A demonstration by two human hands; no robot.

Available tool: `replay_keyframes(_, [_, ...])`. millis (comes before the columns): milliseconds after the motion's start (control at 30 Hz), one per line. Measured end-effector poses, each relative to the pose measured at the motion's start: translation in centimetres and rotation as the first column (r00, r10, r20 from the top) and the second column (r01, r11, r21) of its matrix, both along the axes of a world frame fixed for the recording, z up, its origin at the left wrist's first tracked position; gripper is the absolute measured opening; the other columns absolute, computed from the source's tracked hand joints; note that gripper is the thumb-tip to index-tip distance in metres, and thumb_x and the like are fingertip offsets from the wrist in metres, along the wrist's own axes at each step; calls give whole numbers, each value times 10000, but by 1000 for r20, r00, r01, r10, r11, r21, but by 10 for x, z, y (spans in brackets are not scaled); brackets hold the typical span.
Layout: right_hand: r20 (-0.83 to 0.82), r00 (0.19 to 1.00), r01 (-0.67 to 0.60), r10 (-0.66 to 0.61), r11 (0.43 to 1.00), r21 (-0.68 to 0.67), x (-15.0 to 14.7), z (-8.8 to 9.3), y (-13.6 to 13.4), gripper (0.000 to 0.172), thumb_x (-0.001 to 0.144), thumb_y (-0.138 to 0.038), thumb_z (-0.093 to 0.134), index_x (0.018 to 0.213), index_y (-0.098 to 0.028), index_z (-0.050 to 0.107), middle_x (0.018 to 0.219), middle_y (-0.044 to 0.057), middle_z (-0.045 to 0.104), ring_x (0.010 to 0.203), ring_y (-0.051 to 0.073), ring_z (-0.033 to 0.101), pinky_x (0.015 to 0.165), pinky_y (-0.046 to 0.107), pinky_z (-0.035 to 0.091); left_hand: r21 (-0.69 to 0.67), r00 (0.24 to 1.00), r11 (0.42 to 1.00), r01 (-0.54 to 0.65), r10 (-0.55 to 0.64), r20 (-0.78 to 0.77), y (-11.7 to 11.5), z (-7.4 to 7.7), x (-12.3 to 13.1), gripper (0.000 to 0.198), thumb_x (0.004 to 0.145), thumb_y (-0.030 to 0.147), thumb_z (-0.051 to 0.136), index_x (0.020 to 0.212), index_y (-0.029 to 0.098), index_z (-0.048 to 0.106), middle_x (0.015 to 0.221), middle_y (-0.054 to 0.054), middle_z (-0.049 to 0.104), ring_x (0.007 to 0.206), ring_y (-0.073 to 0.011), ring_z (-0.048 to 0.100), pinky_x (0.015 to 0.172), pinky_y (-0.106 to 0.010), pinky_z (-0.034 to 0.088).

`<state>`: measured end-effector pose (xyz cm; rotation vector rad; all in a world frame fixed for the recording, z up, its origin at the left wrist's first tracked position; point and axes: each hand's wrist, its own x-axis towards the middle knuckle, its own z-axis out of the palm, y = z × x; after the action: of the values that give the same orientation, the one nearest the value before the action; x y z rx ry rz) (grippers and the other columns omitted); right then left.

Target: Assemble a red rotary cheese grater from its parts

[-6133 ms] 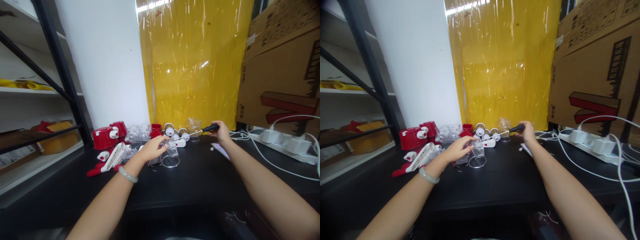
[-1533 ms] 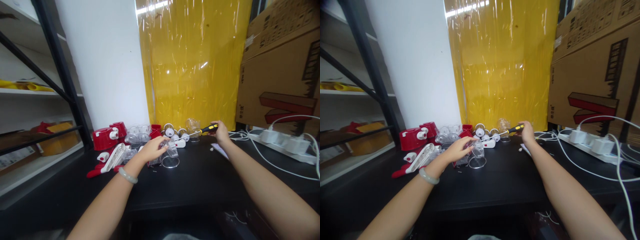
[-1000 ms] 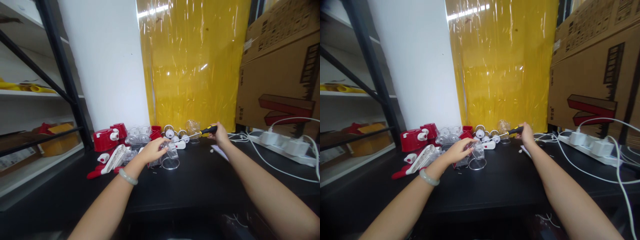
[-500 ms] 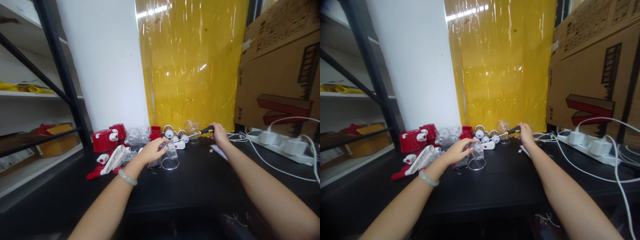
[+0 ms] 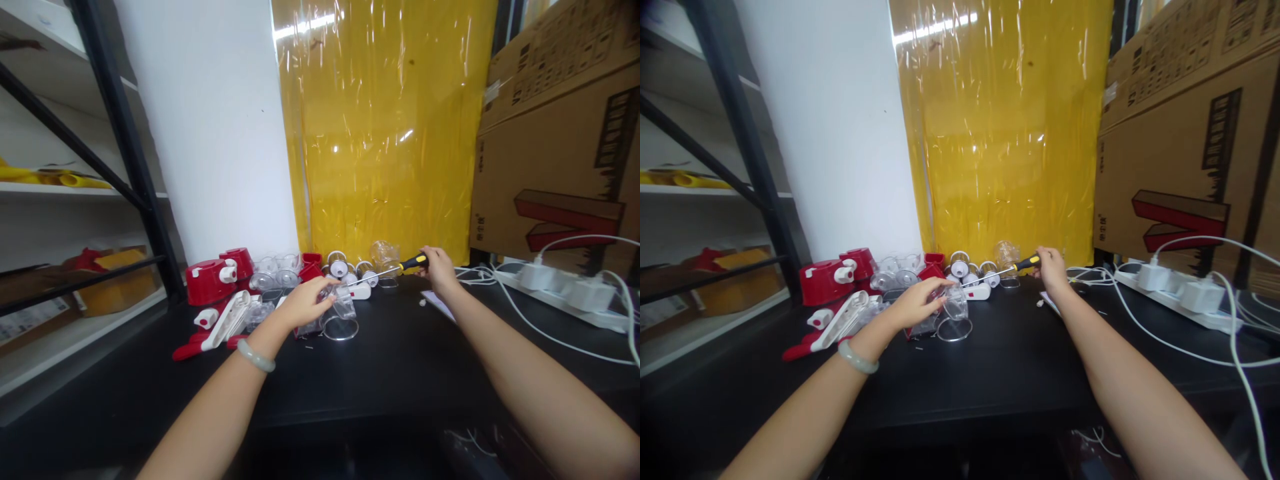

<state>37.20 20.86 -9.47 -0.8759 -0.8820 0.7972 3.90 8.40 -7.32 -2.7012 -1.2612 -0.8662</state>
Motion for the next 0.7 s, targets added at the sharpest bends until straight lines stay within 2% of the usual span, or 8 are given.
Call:
replay_keyframes(100, [69, 997, 16, -18, 999, 32, 0, -2, 1, 302, 843, -507, 645, 851, -216, 566, 492, -84, 460, 336, 92, 425, 366, 238, 456, 0, 1000, 1000, -1, 1, -1, 0, 0, 0, 372, 946, 299, 540, 1310, 251, 596, 1305, -74, 664, 1198, -247, 620, 1044, -417, 469])
replay_keyframes(167, [91, 995, 25, -29, 999, 36, 0, -2, 0, 319, 881, -531, 588, 853, -214, 568, 496, -74, 468, 342, 101, 445, 361, 235, 442, 2, 1000, 1000, -4, 4, -2, 0, 0, 0, 373, 944, 296, 541, 1311, 254, 595, 1309, -70, 662, 1200, -246, 619, 1047, -417, 468])
replay_keyframes(267, [37, 999, -3, 3, 1000, -18, 0, 0, -2, 250, 940, -420, 462, 859, -212, 573, 542, -46, 518, 379, 119, 500, 388, 251, 468, 4, 1000, 1000, -5, 5, -3, 1, -1, 0, 376, 944, 302, 543, 1312, 248, 593, 1312, -72, 661, 1199, -249, 621, 1048, -415, 469])
replay_keyframes(433, [-45, 995, -88, 86, 995, -45, 1, 3, -4, 121, 839, -252, 481, 882, -214, 587, 620, -31, 571, 423, 124, 533, 444, 271, 511, 2, 1000, 1000, -13, 13, -8, 2, -1, 0, 380, 947, 319, 541, 1314, 231, 591, 1305, -83, 662, 1176, -253, 631, 1038, -415, 478])
replay_keyframes(600, [-14, 998, -56, 56, 998, -40, 0, 2, -3, 69, 846, -283, 538, 869, -223, 562, 518, -57, 509, 379, 117, 471, 422, 256, 486, 4, 1000, 1000, -8, 8, -9, 2, -1, -1, 373, 954, 320, 536, 1313, 234, 587, 1313, -80, 659, 1200, -249, 620, 1050, -417, 467])
replay_keyframes(700, [71, 997, -16, 18, 1000, -26, 1, 0, -1, 153, 900, -374, 529, 860, -228, 551, 433, -81, 429, 334, 116, 414, 403, 255, 469, 3, 1000, 1000, -14, 14, -7, 3, -2, -1, 373, 955, 322, 536, 1316, 240, 585, 1314, -77, 658, 1194, -247, 624, 1042, -414, 472])
